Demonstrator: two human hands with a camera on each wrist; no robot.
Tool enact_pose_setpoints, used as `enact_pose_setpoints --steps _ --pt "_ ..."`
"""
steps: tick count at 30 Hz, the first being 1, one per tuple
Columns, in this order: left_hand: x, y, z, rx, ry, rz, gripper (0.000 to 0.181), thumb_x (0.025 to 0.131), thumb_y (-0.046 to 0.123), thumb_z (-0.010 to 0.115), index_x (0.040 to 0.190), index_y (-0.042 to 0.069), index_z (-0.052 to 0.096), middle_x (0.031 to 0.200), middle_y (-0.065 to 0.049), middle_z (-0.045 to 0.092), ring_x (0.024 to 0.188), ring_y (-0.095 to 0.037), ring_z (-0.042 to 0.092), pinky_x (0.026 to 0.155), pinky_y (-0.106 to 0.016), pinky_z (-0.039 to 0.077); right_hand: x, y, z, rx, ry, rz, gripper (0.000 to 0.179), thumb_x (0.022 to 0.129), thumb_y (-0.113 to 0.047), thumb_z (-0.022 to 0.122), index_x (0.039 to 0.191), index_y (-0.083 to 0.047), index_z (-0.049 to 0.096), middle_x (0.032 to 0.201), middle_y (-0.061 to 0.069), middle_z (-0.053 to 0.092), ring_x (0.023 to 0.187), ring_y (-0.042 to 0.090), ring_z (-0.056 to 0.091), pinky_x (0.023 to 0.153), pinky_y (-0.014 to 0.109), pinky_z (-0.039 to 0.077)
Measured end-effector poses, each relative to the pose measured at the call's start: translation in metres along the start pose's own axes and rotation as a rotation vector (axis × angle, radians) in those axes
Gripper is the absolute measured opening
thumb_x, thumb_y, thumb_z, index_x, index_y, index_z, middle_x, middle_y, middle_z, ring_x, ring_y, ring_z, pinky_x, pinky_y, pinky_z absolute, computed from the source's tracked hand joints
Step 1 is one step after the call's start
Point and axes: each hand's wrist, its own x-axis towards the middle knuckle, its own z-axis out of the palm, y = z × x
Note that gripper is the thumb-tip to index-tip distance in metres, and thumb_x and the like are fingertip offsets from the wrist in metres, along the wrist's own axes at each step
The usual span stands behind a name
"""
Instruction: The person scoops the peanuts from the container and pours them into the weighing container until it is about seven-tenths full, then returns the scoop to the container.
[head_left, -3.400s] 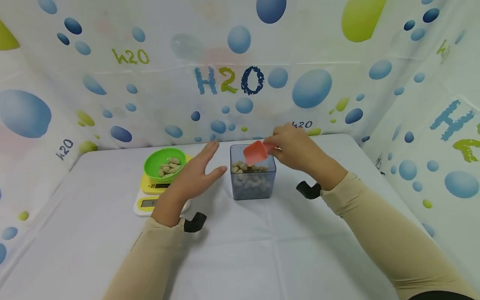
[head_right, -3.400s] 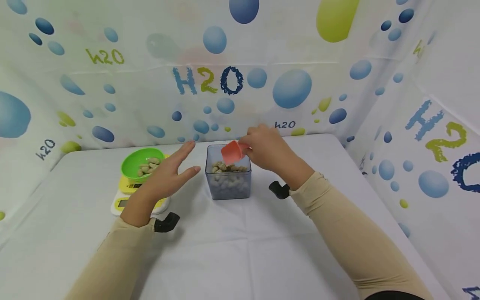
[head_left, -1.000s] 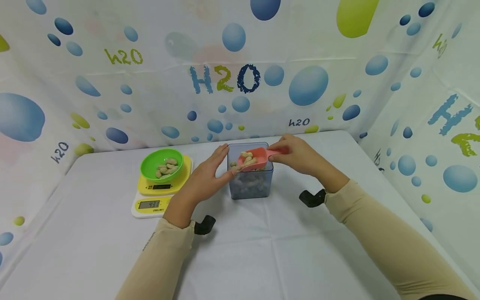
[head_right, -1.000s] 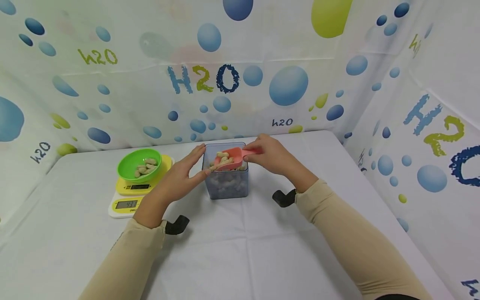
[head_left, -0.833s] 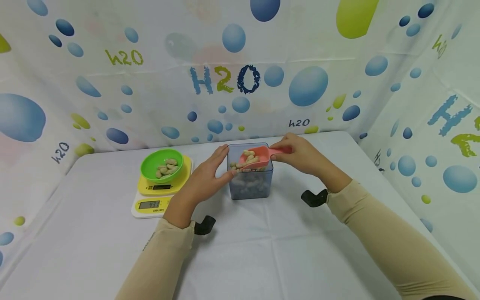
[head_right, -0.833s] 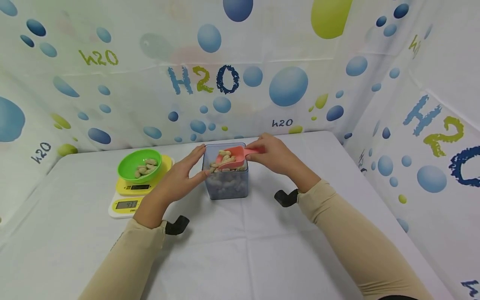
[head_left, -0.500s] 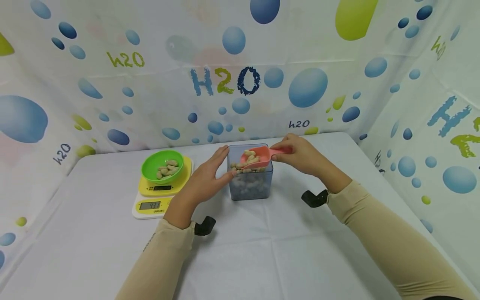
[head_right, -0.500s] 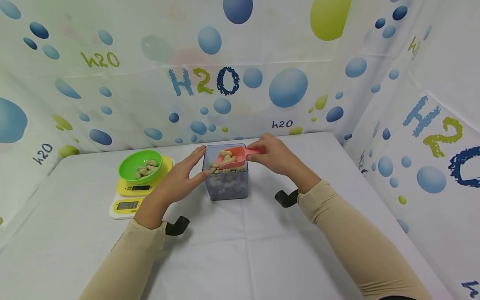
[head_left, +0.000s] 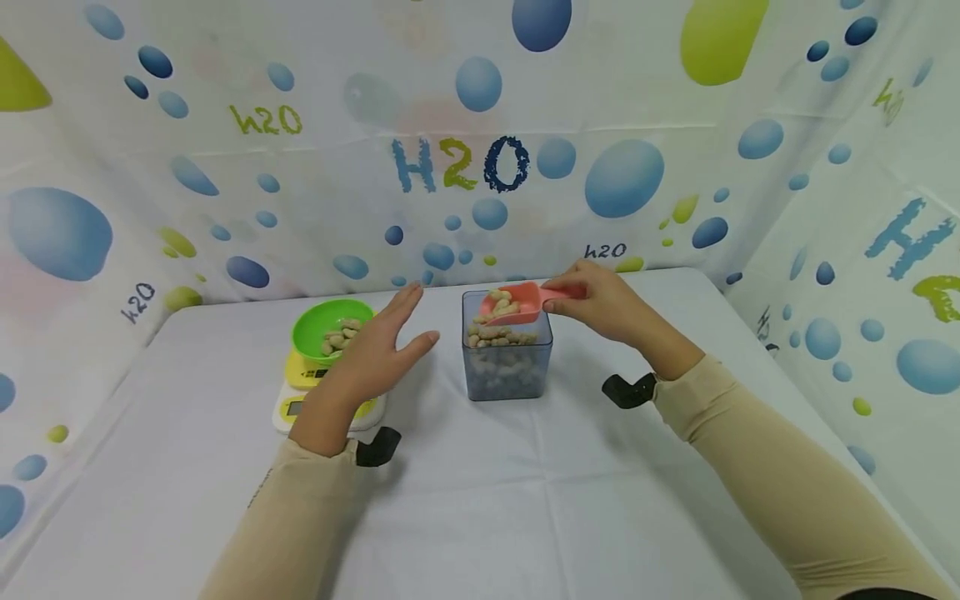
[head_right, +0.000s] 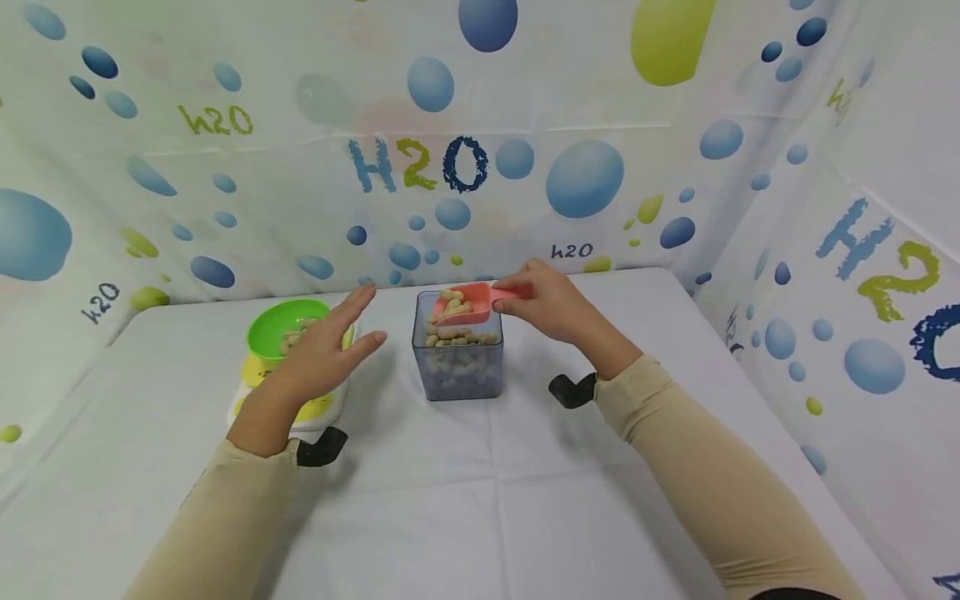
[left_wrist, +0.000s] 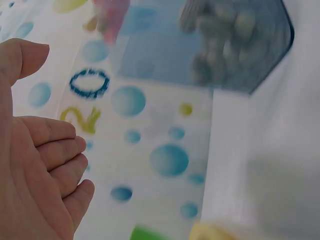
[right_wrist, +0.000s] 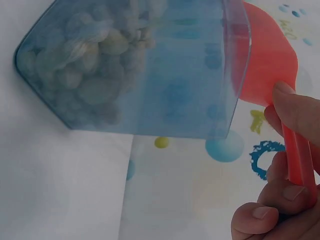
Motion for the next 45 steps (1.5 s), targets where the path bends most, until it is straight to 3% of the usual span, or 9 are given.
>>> enact_pose_setpoints --steps 10,16,22,33,40,45 --pt "-0.036 -0.044 -0.042 0.031 0.029 -0.159 0.078 0.099 0.057 0.043 0.159 0.029 0.002 0.167 0.002 0.002 0.152 -0.036 0.012 0.117 -0.064 0.017 0.018 -0.029 0.005 0.013 -0.001 -0.039 0.04 0.092 -0.036 0.069 0.127 -0.017 0.068 0.099 0.006 0.053 0.094 0.023 0.049 0.072 0.035 0.046" --pt "-0.053 -0.074 -0.047 0.048 0.072 -0.209 0.079 0.1 0.055 0.042 0.16 0.02 0.003 0.167 -0.005 0.002 0.15 -0.041 0.011 0.116 -0.066 0.017 0.033 -0.052 0.021 0.088 -0.025 -0.066 0.038 0.093 -0.032 0.069 0.127 -0.016 0.069 0.099 0.007 0.053 0.095 0.023 0.048 0.071 0.035 0.045" --pt "-0.058 -0.095 -0.05 0.05 0.098 -0.242 0.081 0.1 0.054 0.042 0.16 0.015 0.004 0.166 -0.012 0.004 0.149 -0.044 0.011 0.115 -0.067 0.017 0.047 -0.077 0.04 0.117 -0.03 -0.089 0.036 0.092 -0.031 0.07 0.125 -0.016 0.07 0.1 0.006 0.055 0.097 0.022 0.048 0.072 0.033 0.047" --pt "-0.058 -0.108 -0.051 0.065 0.057 -0.322 0.082 0.099 0.057 0.037 0.159 0.012 0.003 0.165 -0.015 0.004 0.151 -0.041 0.008 0.117 -0.064 0.014 0.06 -0.125 0.076 0.099 -0.071 -0.094 0.037 0.095 -0.033 0.066 0.129 -0.017 0.067 0.103 0.003 0.053 0.101 0.019 0.047 0.075 0.03 0.05" --pt "-0.06 -0.111 -0.052 0.07 0.048 -0.35 0.082 0.099 0.058 0.035 0.159 0.012 0.003 0.165 -0.015 0.005 0.15 -0.043 0.01 0.117 -0.065 0.015 0.066 -0.145 0.104 0.139 -0.045 -0.079 0.039 0.096 -0.03 0.064 0.132 -0.014 0.065 0.105 0.004 0.051 0.096 0.018 0.047 0.071 0.026 0.046" --pt "-0.063 -0.113 -0.052 0.06 0.045 -0.356 0.081 0.099 0.057 0.036 0.16 0.014 0.002 0.166 -0.014 0.003 0.15 -0.042 0.009 0.117 -0.065 0.015 0.069 -0.155 0.127 0.072 -0.014 -0.049 0.039 0.097 -0.03 0.063 0.132 -0.014 0.064 0.103 0.003 0.048 0.091 0.017 0.048 0.067 0.023 0.046"
